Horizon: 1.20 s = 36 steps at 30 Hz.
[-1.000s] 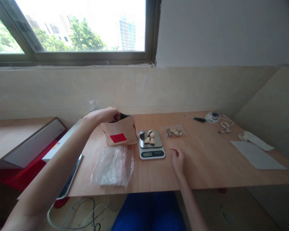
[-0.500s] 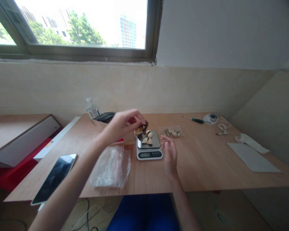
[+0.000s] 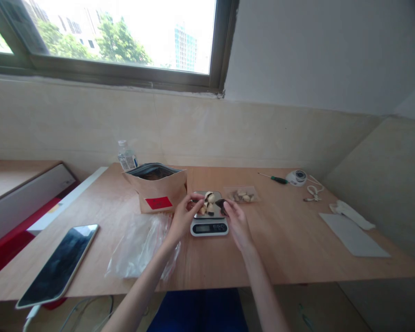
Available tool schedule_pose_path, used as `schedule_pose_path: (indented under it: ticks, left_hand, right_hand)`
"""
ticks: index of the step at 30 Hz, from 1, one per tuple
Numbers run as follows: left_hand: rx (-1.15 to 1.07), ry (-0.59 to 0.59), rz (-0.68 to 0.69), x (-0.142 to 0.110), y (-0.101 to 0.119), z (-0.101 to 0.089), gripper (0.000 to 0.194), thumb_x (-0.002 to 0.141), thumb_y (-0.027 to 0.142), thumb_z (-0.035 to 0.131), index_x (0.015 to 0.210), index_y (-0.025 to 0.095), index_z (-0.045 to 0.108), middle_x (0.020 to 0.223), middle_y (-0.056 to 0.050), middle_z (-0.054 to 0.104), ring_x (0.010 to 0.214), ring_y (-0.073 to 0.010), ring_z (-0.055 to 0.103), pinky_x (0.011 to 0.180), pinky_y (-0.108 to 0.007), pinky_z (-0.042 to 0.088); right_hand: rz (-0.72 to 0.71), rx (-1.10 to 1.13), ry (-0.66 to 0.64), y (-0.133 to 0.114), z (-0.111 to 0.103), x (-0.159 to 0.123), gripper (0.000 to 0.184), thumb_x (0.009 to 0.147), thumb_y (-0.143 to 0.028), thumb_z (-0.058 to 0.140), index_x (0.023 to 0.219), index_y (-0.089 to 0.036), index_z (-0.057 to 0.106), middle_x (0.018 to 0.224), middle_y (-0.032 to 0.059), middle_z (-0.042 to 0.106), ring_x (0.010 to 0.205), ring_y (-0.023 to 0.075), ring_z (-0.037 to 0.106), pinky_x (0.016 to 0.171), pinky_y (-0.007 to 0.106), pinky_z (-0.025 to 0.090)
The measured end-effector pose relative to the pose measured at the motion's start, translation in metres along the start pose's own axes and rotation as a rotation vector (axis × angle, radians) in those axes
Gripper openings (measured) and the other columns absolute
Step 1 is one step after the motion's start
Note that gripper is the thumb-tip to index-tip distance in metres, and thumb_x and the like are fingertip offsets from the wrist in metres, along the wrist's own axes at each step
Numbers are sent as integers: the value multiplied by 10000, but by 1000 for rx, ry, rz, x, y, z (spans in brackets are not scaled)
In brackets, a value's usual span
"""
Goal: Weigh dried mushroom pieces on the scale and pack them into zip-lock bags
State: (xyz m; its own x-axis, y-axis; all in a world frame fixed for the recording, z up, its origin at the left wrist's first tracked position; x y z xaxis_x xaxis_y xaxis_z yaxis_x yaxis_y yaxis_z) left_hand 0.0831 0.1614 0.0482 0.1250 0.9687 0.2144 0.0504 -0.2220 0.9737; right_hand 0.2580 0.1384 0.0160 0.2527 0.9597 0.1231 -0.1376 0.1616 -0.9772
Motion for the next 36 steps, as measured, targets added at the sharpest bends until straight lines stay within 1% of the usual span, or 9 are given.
schedule_pose_path:
  ticks: [4,10,17,23,26,28,31,34,36]
  left_hand:
    - [168,167,-48,-5,-28,-20,199,858,330,465,978,208,566,880,-49,677,835,-184,662,748,-321,534]
    - [322,143,14,-10,-39,-14,213,814,182,487,1006,218,570,1057,-77,636,973,-197,628,876,-357,489]
    - [501,29,114,-3,-35,5,212,804,143,512,989,235,562,1009,-61,601,933,-199,609,844,-344,486]
    - [645,22,155,-5,-30,10,156,824,167,526,973,200,561,1014,-99,617,1002,-273,539,901,-457,412]
    - [682,11,239,-20,-4,14,171,876,193,469,1033,202,536,1043,-89,610,987,-239,546,875,-403,430]
    - [709,29,397,-32,34,13,169,906,199,422,1036,204,531,982,-65,612,925,-197,564,812,-331,456]
    - [750,265,581,-39,102,-17,154,894,206,441,1004,192,548,955,-61,599,901,-177,563,806,-298,457]
    - [959,561,458,-22,144,-67,169,869,227,443,944,149,572,945,-100,600,906,-221,554,843,-343,433]
    - [1147,381,271,7,144,-81,221,865,243,409,811,155,604,825,-100,629,850,-245,576,803,-347,430]
  right_hand:
    - [-220,-340,107,3,-13,24,324,702,-436,671,908,-189,638,915,67,647,814,201,598,776,368,495]
    - [-434,-574,2,6,1,17,236,832,-384,528,951,-206,625,1000,86,631,976,223,571,872,386,448]
    - [-408,-608,184,15,-36,-13,241,885,-313,423,991,-198,607,1019,97,582,1011,225,522,912,418,412]
    - [-345,-610,229,31,-54,-27,225,864,-282,432,985,-201,603,1002,98,558,975,233,508,843,394,440]
    - [-328,-606,251,32,-58,-31,232,857,-283,430,975,-192,607,980,97,564,916,228,518,794,377,448]
    - [-312,-593,287,33,-62,-32,238,854,-293,425,965,-182,605,972,100,568,882,224,523,770,369,449]
    - [-306,-568,320,32,-66,-32,237,852,-301,422,954,-175,595,974,103,578,899,227,524,790,375,442]
    - [-314,-547,319,29,-65,-33,237,850,-321,428,947,-179,592,982,103,582,934,233,524,814,385,437]
    - [-314,-533,308,28,-63,-33,242,848,-334,430,942,-182,594,980,102,583,940,235,526,817,387,440]
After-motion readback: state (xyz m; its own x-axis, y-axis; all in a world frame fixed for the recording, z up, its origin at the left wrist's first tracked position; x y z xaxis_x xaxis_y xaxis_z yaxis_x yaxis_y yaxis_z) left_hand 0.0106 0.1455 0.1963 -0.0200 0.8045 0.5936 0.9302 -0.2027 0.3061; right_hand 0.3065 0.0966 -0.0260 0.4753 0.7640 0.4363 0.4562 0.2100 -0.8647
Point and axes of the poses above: each hand's wrist, its own x-axis towards the middle knuckle, its own z-axis out of the palm, y = z × x, the point moved 8 cm from there along x, towards the middle knuckle
